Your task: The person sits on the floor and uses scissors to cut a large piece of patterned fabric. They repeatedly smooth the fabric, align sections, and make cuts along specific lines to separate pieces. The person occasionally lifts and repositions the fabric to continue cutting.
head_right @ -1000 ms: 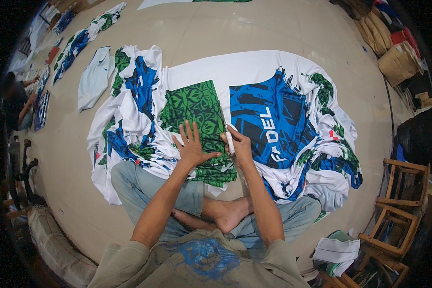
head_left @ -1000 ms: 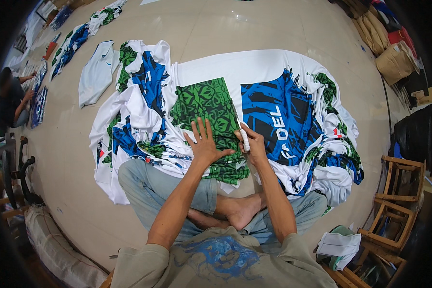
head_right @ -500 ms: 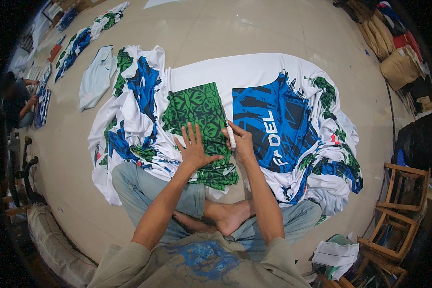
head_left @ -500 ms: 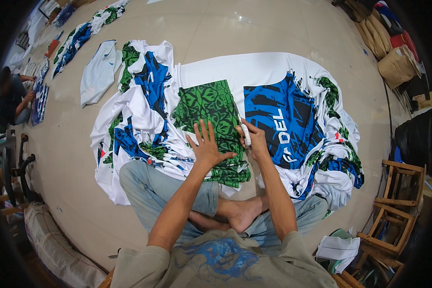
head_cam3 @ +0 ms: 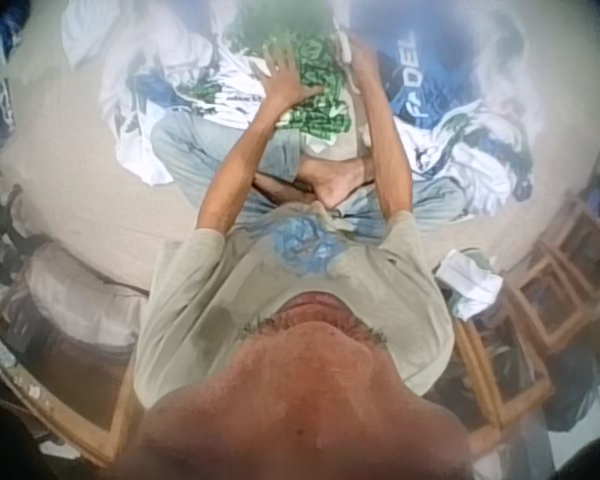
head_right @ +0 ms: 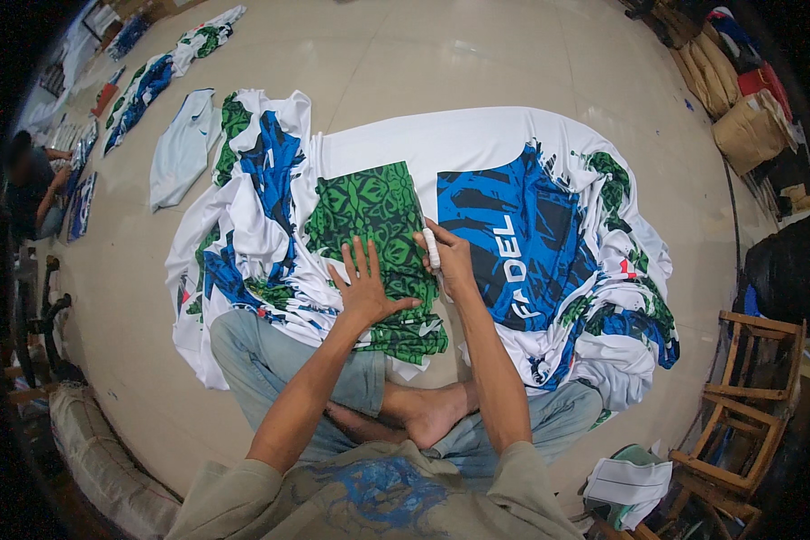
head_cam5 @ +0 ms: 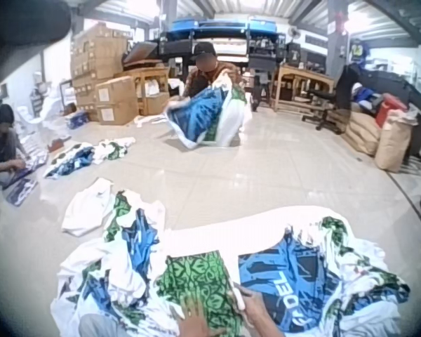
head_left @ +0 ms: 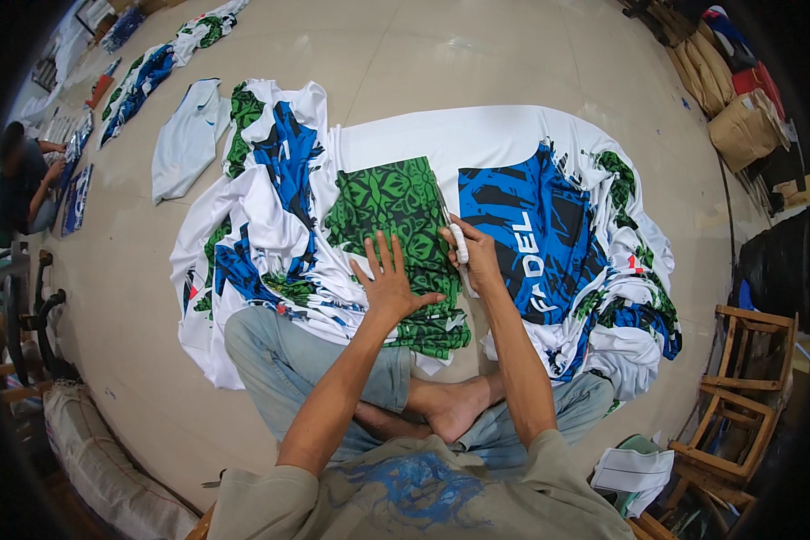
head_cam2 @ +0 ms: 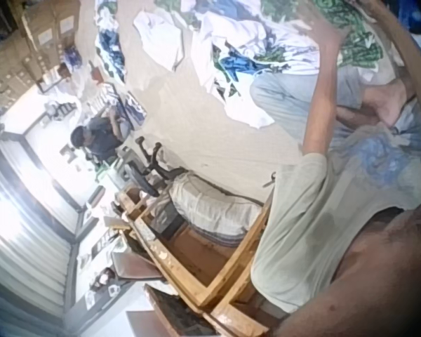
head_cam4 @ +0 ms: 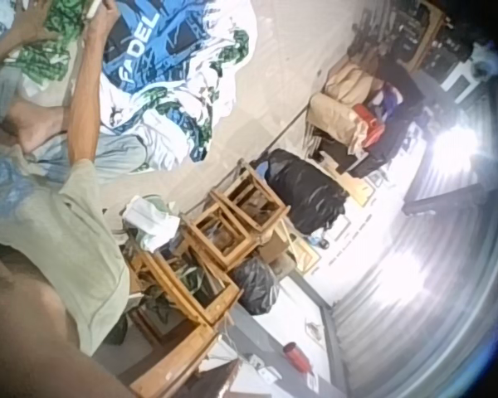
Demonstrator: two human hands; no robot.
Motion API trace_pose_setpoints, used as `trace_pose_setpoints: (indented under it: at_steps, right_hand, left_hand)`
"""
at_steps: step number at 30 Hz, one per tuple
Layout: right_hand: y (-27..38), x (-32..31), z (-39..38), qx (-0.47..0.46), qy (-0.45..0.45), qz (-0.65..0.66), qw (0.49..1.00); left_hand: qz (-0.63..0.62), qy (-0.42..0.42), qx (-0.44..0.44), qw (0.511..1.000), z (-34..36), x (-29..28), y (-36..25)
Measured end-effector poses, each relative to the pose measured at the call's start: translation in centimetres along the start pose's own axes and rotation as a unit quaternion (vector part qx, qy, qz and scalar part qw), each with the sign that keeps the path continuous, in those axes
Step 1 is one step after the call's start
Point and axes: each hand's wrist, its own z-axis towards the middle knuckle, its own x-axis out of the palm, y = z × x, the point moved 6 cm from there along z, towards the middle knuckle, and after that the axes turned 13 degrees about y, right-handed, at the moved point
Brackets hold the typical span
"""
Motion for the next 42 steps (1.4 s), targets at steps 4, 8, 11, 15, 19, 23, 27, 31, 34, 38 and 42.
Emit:
trace_pose_setpoints:
  at_steps: [4,8,11,15,19,23,27,31,34,38,42]
  right_hand:
    - [0.8,-0.1,1.0,-0.011,-0.001,0.037,0.999]
    - [1.0,0.0,2.5,-0.012,-0.007,0.001,1.0]
    - [0.7,-0.1,3.0,-0.012,-0.005,-0.012,1.0]
    - [1.1,0.3,2.9,-0.021,-0.005,0.005,1.0]
    - [2.2,0.8,3.8,-0.022,-0.016,-0.009,1.0]
    - [2.2,0.8,5.2,-0.021,-0.001,-0.015,1.0]
    - [1.7,0.6,5.6,-0.017,0.012,-0.031,0.999]
    - [2.7,1.2,5.7,-0.009,0.006,-0.021,1.0]
    - [3.5,1.4,6.7,-0.022,-0.006,-0.022,1.0]
    - [3.0,0.7,8.2,-0.024,0.001,-0.031,0.999]
    - [3.4,1.5,8.2,-0.024,-0.004,-0.03,0.999]
  left_hand:
    - [-0.005,-0.004,0.005,1.0,-0.1,-0.1,-0.1]
    - [-0.011,-0.012,0.017,1.0,-0.1,0.0,0.0]
    - [-0.011,-0.018,0.017,1.0,-0.1,0.0,0.0]
    - [-0.012,-0.015,0.014,1.0,-0.1,0.0,0.0]
    - [-0.01,-0.024,0.02,0.999,-0.3,-0.2,-0.2]
    - [-0.016,-0.04,0.031,0.999,-0.4,-0.3,-0.2]
    - [-0.02,-0.048,0.036,0.998,-0.4,-0.4,-0.2]
    - [-0.019,-0.045,0.032,0.998,-0.4,-0.3,0.0]
    - [-0.014,-0.039,0.03,0.999,-0.4,-0.4,-0.2]
    - [-0.015,-0.027,0.025,0.999,-0.3,-0.5,-0.4]
    - [-0.024,-0.041,0.018,0.999,-0.5,-0.5,-0.1]
